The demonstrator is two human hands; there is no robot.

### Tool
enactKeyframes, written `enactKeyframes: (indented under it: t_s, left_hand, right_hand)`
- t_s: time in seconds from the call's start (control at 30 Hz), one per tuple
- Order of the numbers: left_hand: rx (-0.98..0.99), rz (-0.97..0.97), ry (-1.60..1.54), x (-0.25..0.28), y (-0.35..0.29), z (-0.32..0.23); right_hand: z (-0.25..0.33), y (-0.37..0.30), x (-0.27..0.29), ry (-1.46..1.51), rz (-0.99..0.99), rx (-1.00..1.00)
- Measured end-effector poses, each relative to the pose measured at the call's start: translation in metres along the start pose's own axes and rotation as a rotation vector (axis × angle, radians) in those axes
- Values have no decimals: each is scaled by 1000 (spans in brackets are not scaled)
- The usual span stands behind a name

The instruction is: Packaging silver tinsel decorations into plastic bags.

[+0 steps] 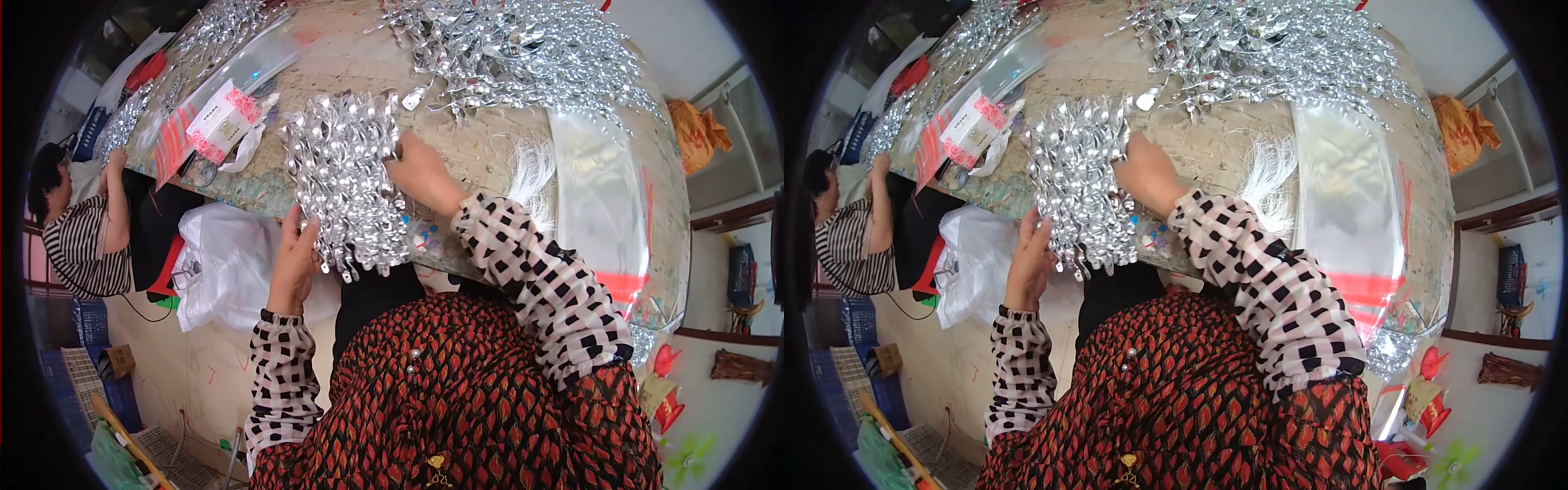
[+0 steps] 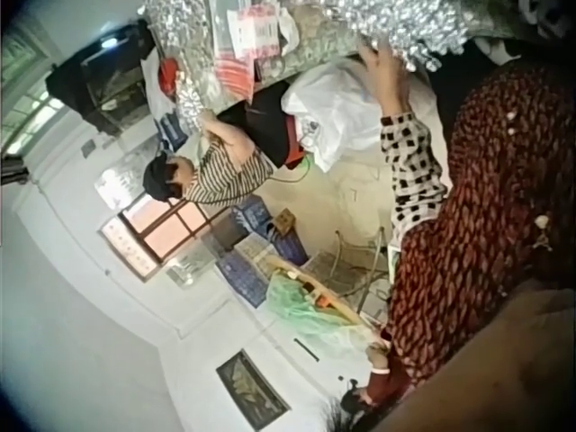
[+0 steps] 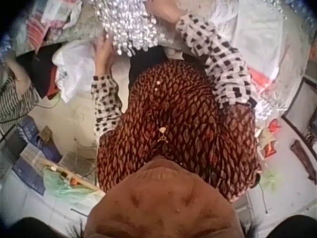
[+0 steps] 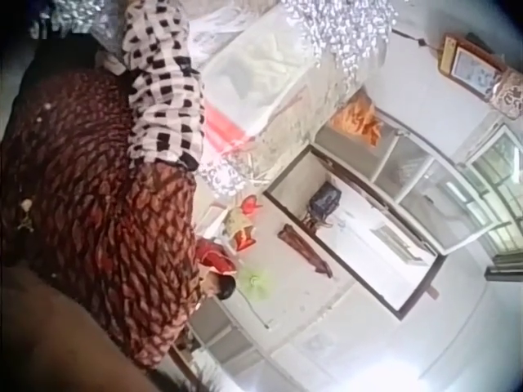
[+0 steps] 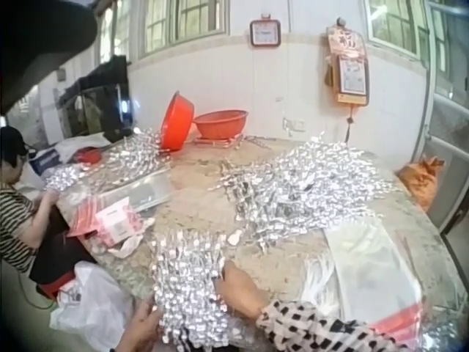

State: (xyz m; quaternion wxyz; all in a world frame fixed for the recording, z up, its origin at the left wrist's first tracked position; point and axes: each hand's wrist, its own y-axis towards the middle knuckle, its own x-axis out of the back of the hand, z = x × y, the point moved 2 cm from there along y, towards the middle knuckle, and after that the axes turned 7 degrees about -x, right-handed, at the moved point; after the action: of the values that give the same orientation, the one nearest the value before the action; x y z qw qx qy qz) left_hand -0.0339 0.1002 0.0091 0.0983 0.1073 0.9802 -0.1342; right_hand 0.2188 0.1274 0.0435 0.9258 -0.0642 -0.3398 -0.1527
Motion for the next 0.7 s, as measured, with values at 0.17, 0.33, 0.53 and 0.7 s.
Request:
enactKeyframes:
  t_s: [0.17,0.33,0.53,0.7]
  left_hand:
    - [-39,-12,10,-20,-8,-16]
    - [-7,-47,41,-15,-12,-13]
    - [-206,42,132,-7,-6,-6]
    - [-151,-78,480,13,-2,-5]
  right_hand:
    - [27,-6,-18,17,58,13]
    - [30,0,-2,-45,39,56]
    - [-7,27,21,-138,-40,151]
    - [-23,39,35,-27,23,125]
